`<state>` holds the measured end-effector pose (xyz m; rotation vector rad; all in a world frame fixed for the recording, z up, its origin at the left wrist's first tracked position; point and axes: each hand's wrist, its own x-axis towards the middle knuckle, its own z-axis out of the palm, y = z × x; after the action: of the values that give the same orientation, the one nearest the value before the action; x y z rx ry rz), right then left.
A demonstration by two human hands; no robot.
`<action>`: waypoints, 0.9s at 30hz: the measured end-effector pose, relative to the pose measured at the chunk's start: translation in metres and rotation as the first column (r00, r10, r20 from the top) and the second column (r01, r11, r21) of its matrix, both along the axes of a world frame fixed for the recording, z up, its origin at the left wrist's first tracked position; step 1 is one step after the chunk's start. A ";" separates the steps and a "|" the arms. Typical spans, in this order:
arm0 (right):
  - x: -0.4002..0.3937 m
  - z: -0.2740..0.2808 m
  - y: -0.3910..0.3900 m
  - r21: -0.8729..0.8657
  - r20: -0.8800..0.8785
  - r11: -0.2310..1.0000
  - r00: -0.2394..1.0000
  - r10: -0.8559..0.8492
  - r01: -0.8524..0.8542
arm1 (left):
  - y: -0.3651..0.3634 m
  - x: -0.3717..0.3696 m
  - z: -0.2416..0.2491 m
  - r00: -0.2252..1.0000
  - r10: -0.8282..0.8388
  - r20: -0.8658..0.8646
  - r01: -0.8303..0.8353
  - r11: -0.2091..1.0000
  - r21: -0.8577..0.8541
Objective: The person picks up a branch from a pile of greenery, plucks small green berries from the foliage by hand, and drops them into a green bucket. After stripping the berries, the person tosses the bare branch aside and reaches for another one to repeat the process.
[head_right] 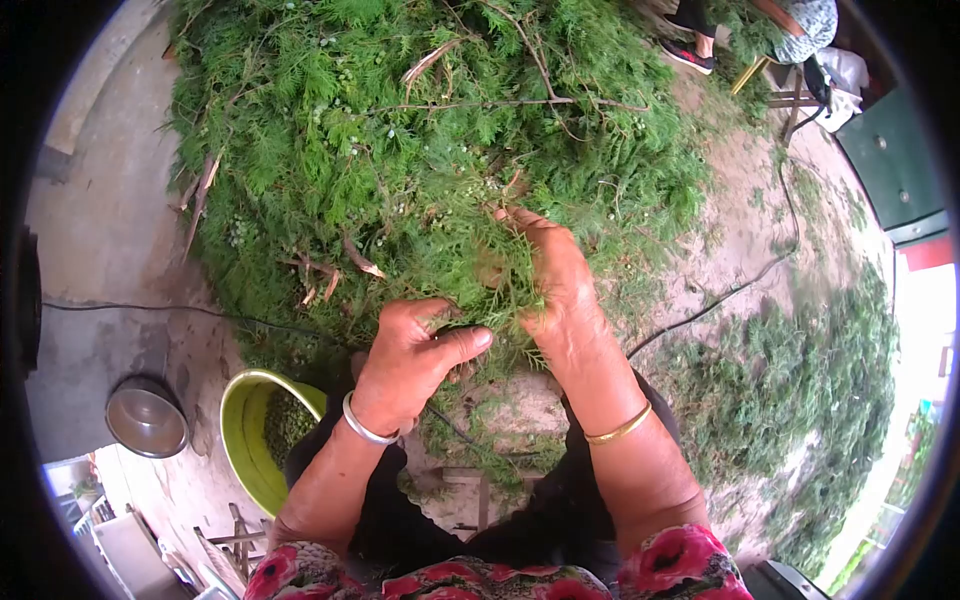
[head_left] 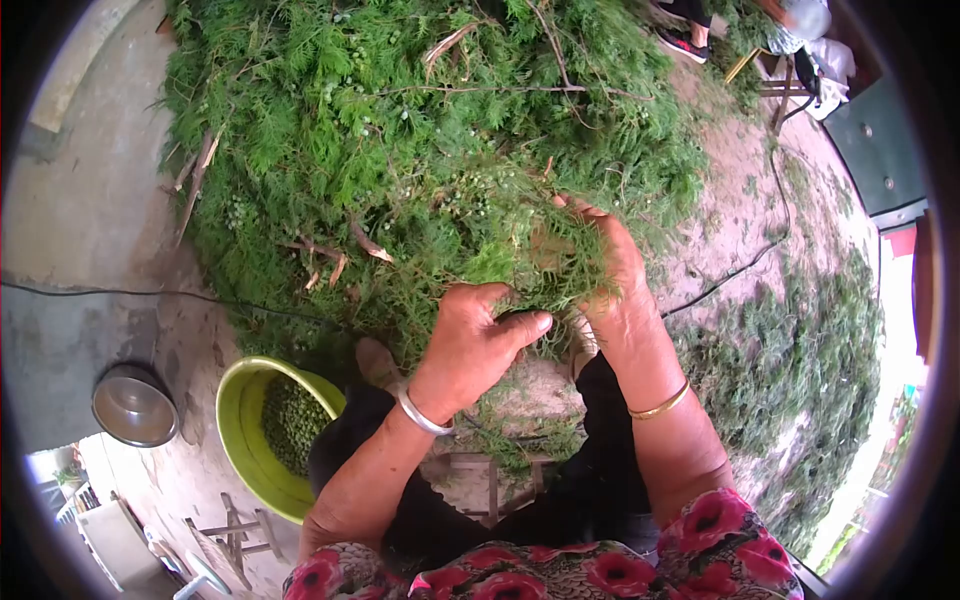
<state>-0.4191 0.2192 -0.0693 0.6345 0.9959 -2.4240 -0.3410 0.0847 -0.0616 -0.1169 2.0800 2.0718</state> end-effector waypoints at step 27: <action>0.000 0.024 0.035 0.183 -0.473 0.804 0.667 0.576 -0.565 | -0.076 -0.014 -0.032 0.995 0.092 -0.043 -0.089 0.995 0.049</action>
<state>-0.4191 0.2546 -0.0455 -0.3349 1.1945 -2.0132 -0.3545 0.0089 -0.0936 -0.1614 2.0871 2.1940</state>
